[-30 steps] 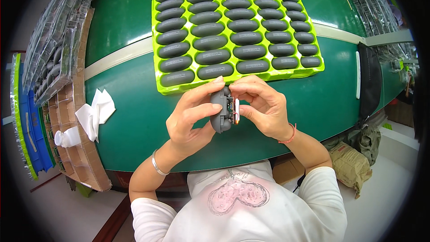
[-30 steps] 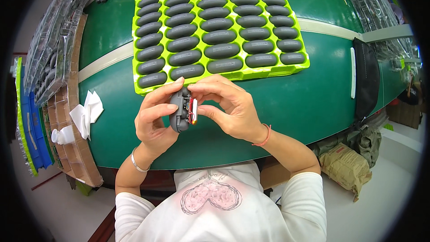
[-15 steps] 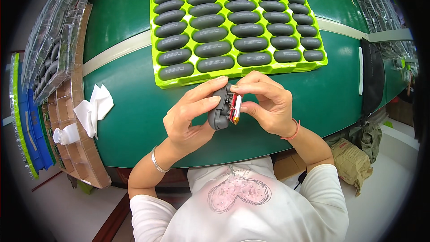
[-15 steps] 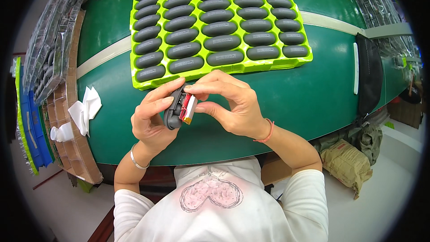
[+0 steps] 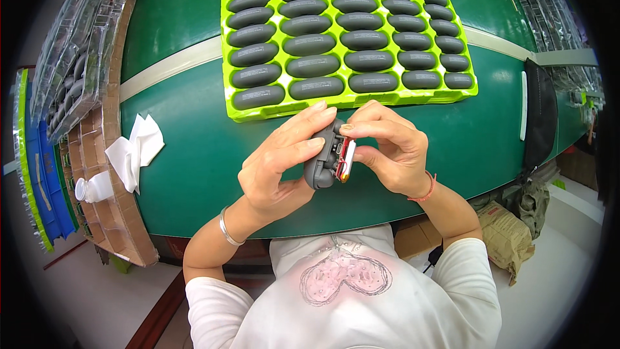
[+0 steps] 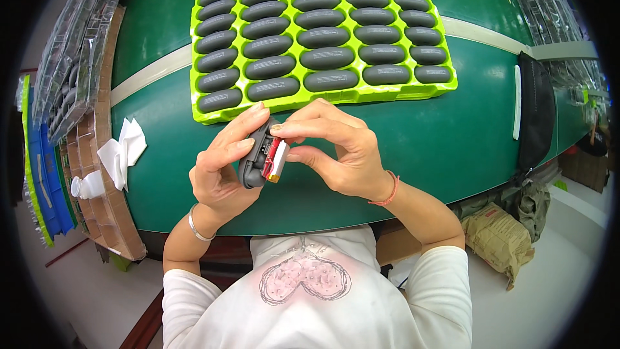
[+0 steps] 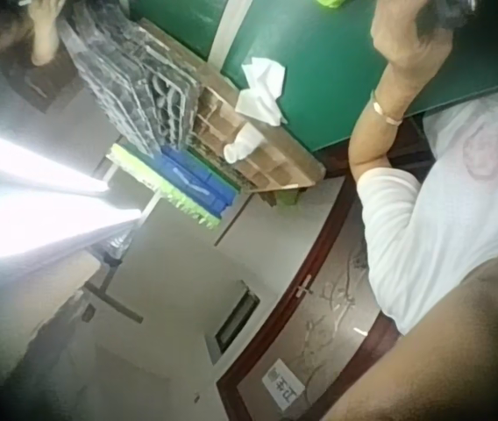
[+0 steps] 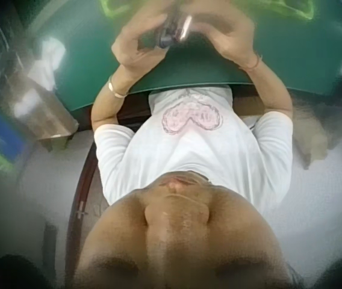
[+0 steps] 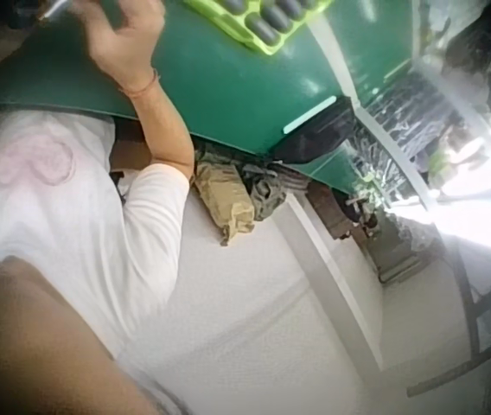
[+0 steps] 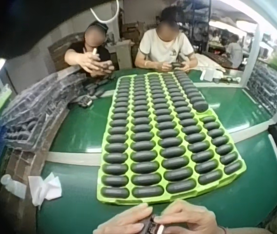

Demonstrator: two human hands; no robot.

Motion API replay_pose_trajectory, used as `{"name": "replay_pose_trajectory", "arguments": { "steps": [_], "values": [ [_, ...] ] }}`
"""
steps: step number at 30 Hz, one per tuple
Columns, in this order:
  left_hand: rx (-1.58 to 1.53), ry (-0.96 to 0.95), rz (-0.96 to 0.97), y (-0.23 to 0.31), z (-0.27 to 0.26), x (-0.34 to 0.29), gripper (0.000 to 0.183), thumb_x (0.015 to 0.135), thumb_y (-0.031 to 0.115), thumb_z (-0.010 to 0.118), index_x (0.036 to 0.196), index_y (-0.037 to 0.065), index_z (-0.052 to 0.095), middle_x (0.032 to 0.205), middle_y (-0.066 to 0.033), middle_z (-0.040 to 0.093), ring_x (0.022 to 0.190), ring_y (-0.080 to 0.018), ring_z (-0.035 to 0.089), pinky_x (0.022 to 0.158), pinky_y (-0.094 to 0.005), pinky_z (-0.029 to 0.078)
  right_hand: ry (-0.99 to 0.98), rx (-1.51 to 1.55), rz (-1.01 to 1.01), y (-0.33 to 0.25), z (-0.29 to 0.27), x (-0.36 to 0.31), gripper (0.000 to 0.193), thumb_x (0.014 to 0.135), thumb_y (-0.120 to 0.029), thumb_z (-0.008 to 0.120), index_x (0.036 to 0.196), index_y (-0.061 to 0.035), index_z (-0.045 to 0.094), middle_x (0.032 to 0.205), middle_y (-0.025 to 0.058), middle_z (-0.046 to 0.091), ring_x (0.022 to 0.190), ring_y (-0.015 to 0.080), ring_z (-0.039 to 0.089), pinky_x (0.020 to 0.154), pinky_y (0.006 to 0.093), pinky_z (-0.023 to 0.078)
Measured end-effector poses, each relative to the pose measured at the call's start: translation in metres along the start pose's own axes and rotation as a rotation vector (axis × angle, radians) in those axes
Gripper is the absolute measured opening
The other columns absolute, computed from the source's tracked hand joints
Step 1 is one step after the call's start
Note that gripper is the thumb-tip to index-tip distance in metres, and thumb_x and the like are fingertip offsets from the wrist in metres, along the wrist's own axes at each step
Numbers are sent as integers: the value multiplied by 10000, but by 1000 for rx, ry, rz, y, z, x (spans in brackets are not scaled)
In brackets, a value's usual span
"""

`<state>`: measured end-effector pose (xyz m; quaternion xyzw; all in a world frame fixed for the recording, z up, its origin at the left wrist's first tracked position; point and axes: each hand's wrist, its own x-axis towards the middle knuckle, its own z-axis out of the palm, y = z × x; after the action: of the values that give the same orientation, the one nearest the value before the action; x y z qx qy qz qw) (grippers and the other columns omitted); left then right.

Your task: The person uses a screwdriver to tighten screws on small gray electronic devices, likely earbud cases, held in hand. After processing several units, the person moves to a different station and opens a similar device to inspect its internal components, including a battery and circuit board.

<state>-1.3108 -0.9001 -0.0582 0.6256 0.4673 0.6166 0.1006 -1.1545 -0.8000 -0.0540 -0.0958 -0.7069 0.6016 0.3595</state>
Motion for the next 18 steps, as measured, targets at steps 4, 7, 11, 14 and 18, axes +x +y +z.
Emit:
{"name": "replay_pose_trajectory", "arguments": {
  "steps": [4,7,11,14,18],
  "values": [
    [20,-17,34,1,-1,3,452,686,-6,768,1049,21,500,1086,-266,610,1021,-381,613,860,-412,518,5,-10,-10,-1,1,1,352,697,90,690,1024,-38,667,919,87,647,820,192,587,730,291,475],
    [-1,3,24,3,1,1,446,688,-9,765,1047,17,500,1084,-276,606,1022,-383,612,853,-410,522,9,-2,-25,-1,2,1,349,696,95,689,1019,-38,668,909,87,648,815,192,587,725,288,476],
    [-12,-8,-28,5,0,-1,445,688,-3,766,1047,9,503,1083,-286,601,1021,-383,612,842,-399,527,9,-14,-32,-1,1,1,350,697,99,687,1020,-36,667,903,88,651,808,190,587,723,288,477],
    [-25,0,-29,3,1,-3,446,685,-4,768,1046,7,506,1085,-287,600,1016,-382,614,844,-391,527,10,-24,-28,0,1,0,363,689,108,687,1021,-37,666,911,90,653,818,195,594,731,289,480],
    [50,-1,32,1,-2,1,455,673,-7,774,1043,11,509,1086,-272,606,1002,-375,622,837,-389,530,20,-4,-14,-1,3,0,313,754,72,656,1054,-17,647,925,105,653,835,212,608,745,292,489]
  ]
}}
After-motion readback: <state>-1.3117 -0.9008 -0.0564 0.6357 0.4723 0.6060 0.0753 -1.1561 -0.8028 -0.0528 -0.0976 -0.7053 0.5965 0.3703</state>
